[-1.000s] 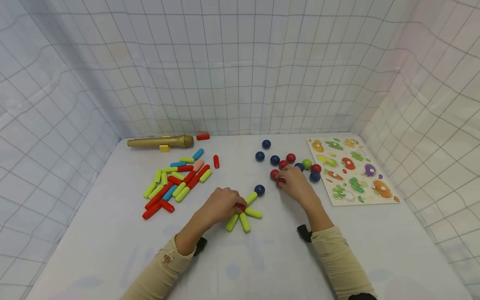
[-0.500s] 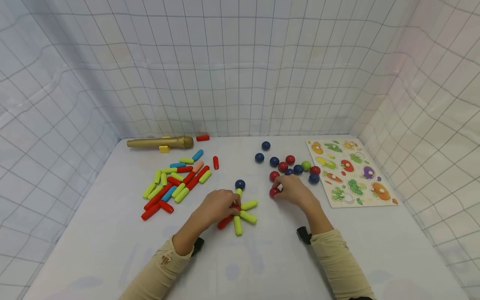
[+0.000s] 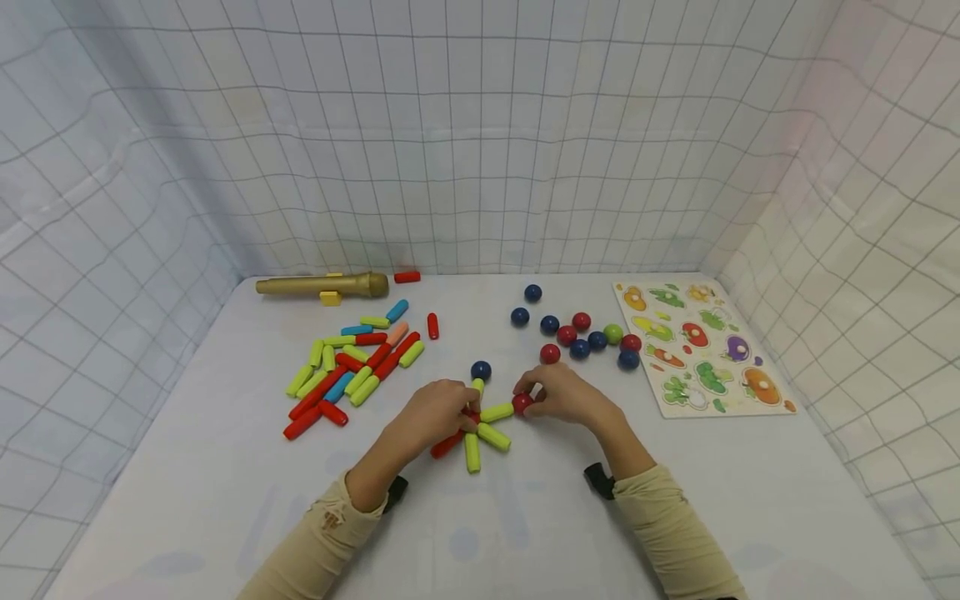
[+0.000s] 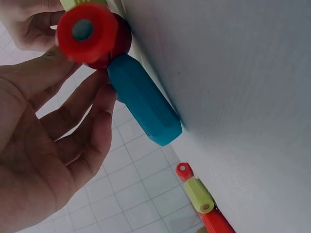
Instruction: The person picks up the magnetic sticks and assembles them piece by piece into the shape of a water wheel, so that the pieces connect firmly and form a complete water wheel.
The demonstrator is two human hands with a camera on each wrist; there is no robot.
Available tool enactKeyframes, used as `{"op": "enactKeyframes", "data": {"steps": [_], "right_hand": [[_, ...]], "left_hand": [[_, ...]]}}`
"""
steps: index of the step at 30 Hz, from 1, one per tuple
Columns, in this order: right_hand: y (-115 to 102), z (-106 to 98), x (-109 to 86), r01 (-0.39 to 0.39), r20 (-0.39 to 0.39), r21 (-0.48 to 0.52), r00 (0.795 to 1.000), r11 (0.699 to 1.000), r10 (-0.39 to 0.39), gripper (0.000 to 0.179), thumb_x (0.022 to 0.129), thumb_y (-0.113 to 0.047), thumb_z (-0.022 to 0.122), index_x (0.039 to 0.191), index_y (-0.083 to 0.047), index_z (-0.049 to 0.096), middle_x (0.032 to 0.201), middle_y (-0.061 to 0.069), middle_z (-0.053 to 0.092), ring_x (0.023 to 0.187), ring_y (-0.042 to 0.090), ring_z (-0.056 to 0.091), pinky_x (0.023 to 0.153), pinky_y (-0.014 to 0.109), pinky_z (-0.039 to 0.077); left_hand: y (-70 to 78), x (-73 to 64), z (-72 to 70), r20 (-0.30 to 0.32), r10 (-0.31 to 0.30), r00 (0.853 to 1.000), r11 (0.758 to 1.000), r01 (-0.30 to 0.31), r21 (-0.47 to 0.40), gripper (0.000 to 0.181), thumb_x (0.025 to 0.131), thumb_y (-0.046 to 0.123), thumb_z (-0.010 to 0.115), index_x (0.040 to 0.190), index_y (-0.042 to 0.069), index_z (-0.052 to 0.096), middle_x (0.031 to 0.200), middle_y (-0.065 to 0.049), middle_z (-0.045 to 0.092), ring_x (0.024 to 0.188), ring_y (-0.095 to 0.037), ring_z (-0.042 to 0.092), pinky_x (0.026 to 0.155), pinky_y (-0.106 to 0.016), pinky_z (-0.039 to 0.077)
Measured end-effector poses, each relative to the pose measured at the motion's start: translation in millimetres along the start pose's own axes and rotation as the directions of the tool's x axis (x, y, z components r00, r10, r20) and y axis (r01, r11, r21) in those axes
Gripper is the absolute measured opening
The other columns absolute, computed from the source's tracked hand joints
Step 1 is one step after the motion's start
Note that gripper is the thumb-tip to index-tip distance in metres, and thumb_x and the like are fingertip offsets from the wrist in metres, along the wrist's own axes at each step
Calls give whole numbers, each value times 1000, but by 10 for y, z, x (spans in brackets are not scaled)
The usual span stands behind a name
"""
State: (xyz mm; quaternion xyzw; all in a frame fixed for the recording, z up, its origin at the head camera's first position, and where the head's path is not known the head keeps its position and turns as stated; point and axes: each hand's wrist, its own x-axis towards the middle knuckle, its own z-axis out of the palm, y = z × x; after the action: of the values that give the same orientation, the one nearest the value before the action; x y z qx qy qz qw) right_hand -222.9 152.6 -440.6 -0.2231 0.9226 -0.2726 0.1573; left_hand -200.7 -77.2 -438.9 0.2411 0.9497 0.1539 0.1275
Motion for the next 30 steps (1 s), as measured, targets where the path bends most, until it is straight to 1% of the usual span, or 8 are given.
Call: {"op": "enactKeyframes", "data": {"steps": [4,12,15,20,22,25,27,30], "right_hand": [[19,-28,-4,5,-14,8,1000,1000,-5,27,81,-10,77,107,-15,72,100,-3,70,87,12,64,79,27,55],[54,-52,39,72,-34,53,997,996,-70,25,85,-3,72,108,-11,72,105,3,72,98,17,68,85,30,56],[48,-56,65,60,-22,68,998,996,-58,26,86,-3,70,111,-10,71,106,3,72,101,18,68,86,31,56],[15,-63,128,30,-31,17,999,999,-30,29,86,-5,70,115,-11,70,112,3,72,100,18,68,86,31,56],[7,-79,155,0,-74,-17,997,1000,-1,29,87,-7,70,115,-11,70,111,4,72,97,18,66,84,32,55],[39,-109,214,-52,-213,-135,977,989,22,27,87,-9,71,113,-12,72,109,5,69,96,20,60,83,33,52],[80,-126,248,-91,-289,-200,957,975,30,26,87,-8,70,112,-11,72,112,8,68,102,24,58,90,37,51],[141,-129,264,-126,-323,-264,946,956,36,26,87,-5,69,112,-9,73,121,10,66,114,28,57,100,42,48]], "left_hand": [[23,-1,-20,1,18,1000,1000,-18,2,19,82,24,78,99,17,72,83,3,62,78,-12,53,75,-29,50],[7,-36,-69,45,140,989,990,-139,-21,15,86,12,73,101,17,74,96,2,66,88,-12,57,85,-31,53],[-23,-36,-65,59,151,987,988,-149,-39,15,87,12,72,101,17,76,96,3,67,89,-12,57,86,-30,53],[-67,-39,-71,66,159,985,985,-154,-74,16,88,13,72,102,16,77,96,4,71,89,-11,59,85,-29,55],[-69,-37,-73,77,149,986,986,-142,-90,16,88,14,72,102,15,77,94,5,72,85,-10,59,82,-27,55],[-56,-37,-83,83,131,988,988,-124,-90,17,87,15,73,103,14,77,89,4,73,77,-8,58,76,-23,55],[-42,-42,-85,68,131,989,989,-126,-76,17,86,16,74,102,13,77,87,4,72,75,-8,57,74,-22,54],[-24,-51,-78,41,137,990,990,-135,-46,16,86,17,74,100,12,77,83,4,71,73,-8,56,74,-23,54]]}}
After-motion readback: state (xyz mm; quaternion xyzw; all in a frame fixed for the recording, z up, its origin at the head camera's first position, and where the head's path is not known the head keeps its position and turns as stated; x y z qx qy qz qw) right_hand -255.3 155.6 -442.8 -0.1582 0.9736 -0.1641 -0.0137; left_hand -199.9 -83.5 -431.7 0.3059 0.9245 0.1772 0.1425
